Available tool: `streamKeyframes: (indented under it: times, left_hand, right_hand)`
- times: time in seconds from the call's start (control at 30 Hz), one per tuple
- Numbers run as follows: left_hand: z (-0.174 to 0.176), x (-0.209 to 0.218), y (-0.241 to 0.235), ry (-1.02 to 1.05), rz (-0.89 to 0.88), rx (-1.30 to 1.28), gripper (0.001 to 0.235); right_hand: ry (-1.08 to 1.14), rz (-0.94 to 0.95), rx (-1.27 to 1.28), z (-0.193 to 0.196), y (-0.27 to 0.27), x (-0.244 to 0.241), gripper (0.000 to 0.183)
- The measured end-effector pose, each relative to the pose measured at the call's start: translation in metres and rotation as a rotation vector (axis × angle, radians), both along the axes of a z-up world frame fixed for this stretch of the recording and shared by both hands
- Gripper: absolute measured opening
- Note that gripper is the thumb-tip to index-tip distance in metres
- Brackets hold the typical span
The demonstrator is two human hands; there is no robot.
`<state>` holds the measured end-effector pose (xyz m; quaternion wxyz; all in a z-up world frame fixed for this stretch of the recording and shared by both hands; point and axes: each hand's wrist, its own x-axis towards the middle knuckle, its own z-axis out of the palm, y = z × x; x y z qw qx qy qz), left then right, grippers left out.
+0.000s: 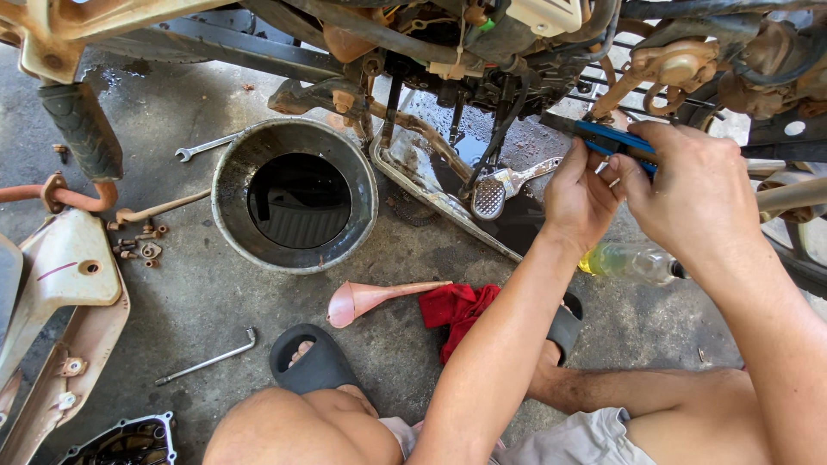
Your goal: The person works on the underside of a motorcycle, using a wrench and a screwdriver to loosen and tighten bolts on the engine area. A metal tray and a bucket are positioned below to catch draining fluids.
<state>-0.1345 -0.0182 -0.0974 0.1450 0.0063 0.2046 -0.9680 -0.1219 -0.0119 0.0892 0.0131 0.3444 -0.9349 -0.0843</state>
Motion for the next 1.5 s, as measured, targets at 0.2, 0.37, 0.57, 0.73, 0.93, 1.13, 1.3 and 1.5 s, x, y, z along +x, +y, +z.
streamKeyframes:
  times: [0.2,0.37,0.57,0.73,0.93,1.13,1.3,1.5]
  left_hand:
    - [0.023,-0.003,-0.007,-0.289,-0.024,-0.238,0.023]
    - [0.026,-0.008,-0.013,-0.384,0.009,-0.381,0.033]
    - [0.04,-0.001,-0.027,-0.429,-0.002,-0.387,0.036]
    - [0.039,-0.001,-0.036,-0.418,-0.032,-0.417,0.038]
    - [0.036,0.0,-0.041,-0.364,-0.023,-0.468,0.034]
    - [0.033,0.003,-0.039,-0.397,-0.053,-0.458,0.041]
    - [0.03,0.002,-0.04,-0.382,-0.049,-0.419,0.039]
    - [0.034,-0.003,-0.041,-0.374,-0.056,-0.428,0.035]
  right_hand:
    - [0.192,0.158,0.041,0.002,0.001,0.0,0.035]
    - [0.285,0.135,0.166,0.003,-0.012,0.008,0.022]
    - [0.445,0.146,0.27,-0.003,-0.019,0.009,0.019]
    - [0.494,0.178,0.283,-0.006,-0.022,0.002,0.026]
    - [0.547,0.198,0.288,-0.004,-0.024,0.006,0.028]
    - [0.516,0.186,0.326,-0.01,-0.023,0.005,0.025]
    - [0.492,0.217,0.257,-0.02,-0.021,-0.002,0.026]
    - [0.65,0.21,0.336,-0.017,-0.016,0.003,0.028]
